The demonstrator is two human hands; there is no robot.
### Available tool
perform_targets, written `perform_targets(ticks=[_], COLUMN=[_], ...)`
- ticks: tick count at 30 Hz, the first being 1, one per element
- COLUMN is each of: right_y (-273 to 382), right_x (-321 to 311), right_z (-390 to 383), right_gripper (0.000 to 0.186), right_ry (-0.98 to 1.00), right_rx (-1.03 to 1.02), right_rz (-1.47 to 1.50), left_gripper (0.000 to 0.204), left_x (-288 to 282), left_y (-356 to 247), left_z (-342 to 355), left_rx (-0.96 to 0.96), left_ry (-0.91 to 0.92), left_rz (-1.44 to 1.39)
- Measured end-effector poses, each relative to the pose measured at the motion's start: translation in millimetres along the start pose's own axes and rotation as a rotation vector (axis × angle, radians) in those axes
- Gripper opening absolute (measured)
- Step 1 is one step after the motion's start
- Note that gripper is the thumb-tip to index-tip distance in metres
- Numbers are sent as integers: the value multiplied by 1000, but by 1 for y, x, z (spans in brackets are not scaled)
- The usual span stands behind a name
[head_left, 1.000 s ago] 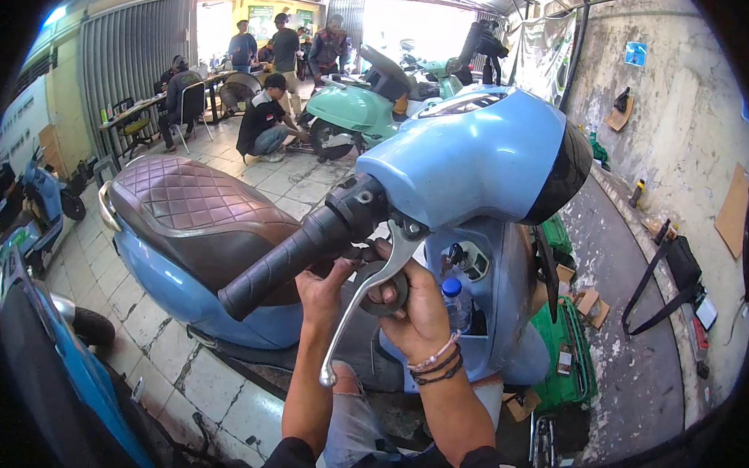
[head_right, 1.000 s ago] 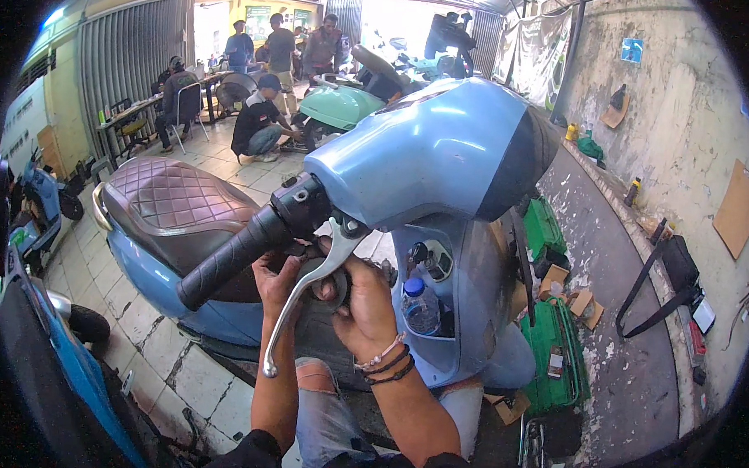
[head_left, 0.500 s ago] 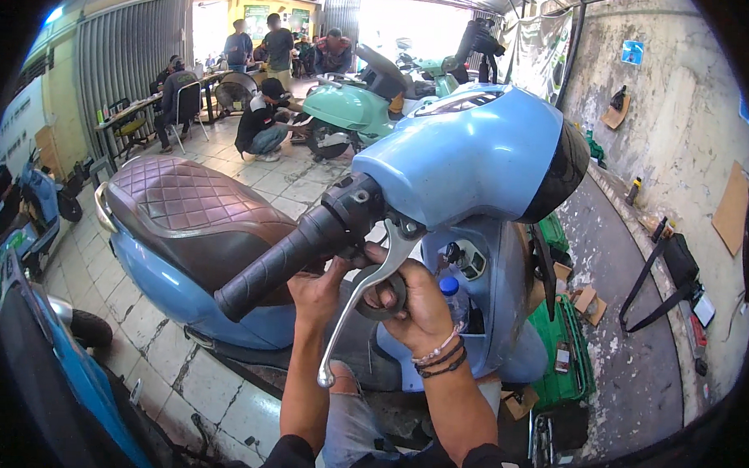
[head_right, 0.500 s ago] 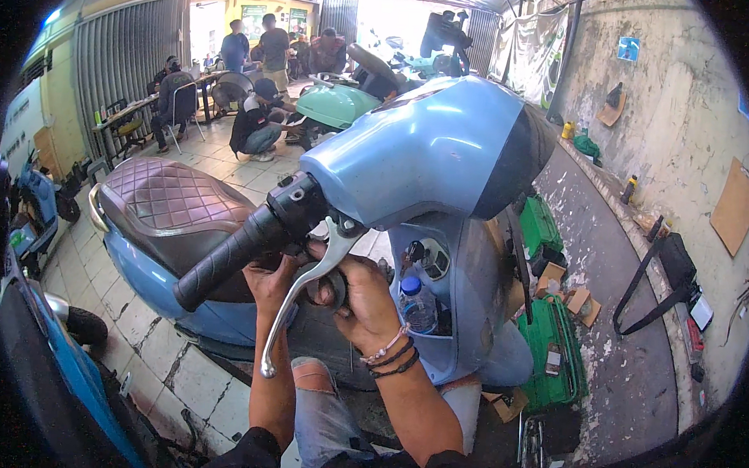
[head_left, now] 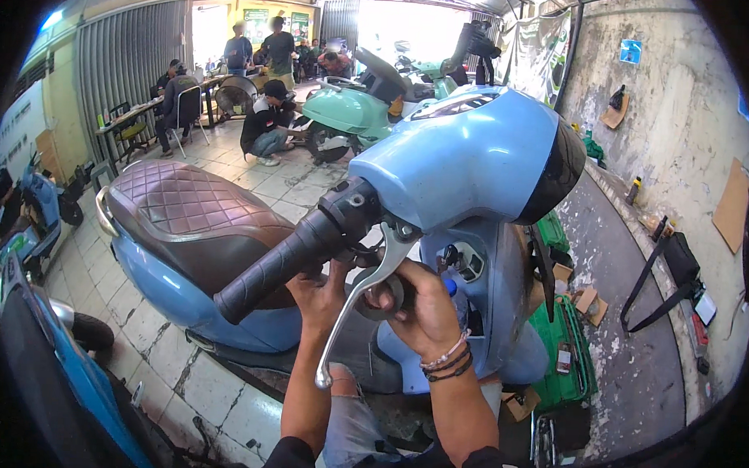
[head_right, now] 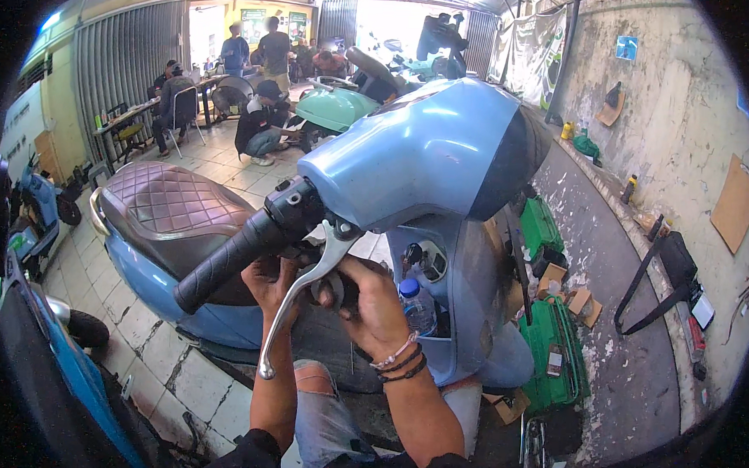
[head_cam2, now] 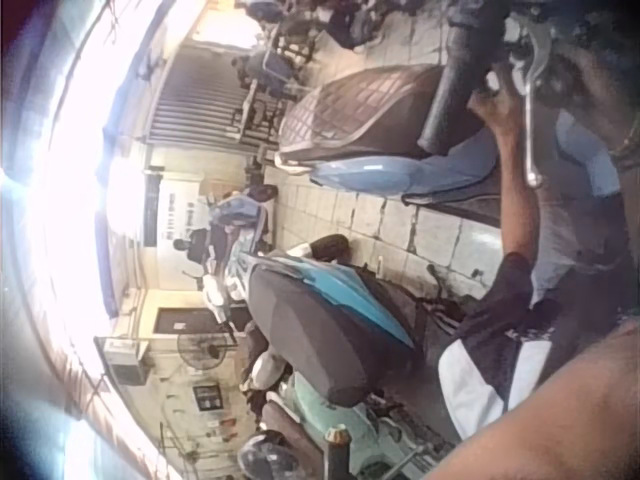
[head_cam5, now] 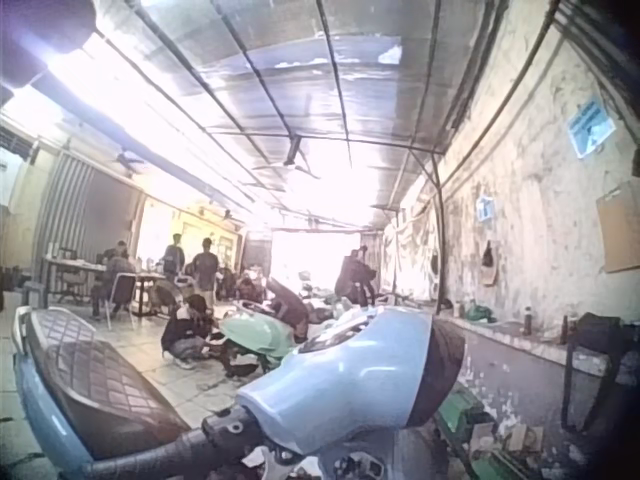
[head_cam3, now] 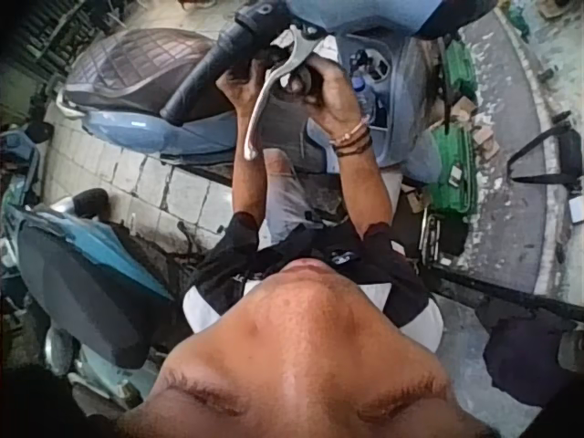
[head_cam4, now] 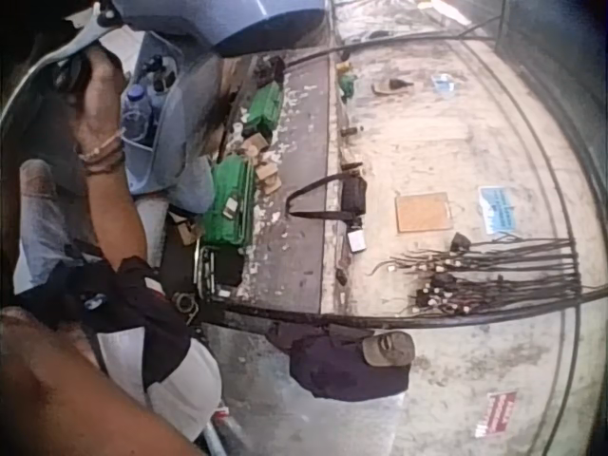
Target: The person wraps tape around the wiring near the scooter brake lever, attaches the handlebar throttle grip, and tightens screws on the handlebar assembly using an allen key.
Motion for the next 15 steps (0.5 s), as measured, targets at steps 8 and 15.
perform_targets(ticks=[8, 15], right_y=[13, 15], right_x=[-5, -2], right_z=[-28, -25], right_gripper=[40, 36], right_ry=[-50, 164], right_rx=[-271, -361], right_rz=[-118, 97], left_gripper=[21, 26], left_x=[-2, -11], left_y=[0, 6], left_z=[0, 1], left_rx=[-4, -89], left_ry=[-42, -47], left_rz=[-2, 23])
Point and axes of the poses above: each hand's wrist, its own z-axis towards the middle knuckle, its own x-axis out of the palm, y = z × x, the point moved 10 cm from there along z, towards the middle knuckle, and after that the axes turned 15 degrees about x, right-handed, at the moved point
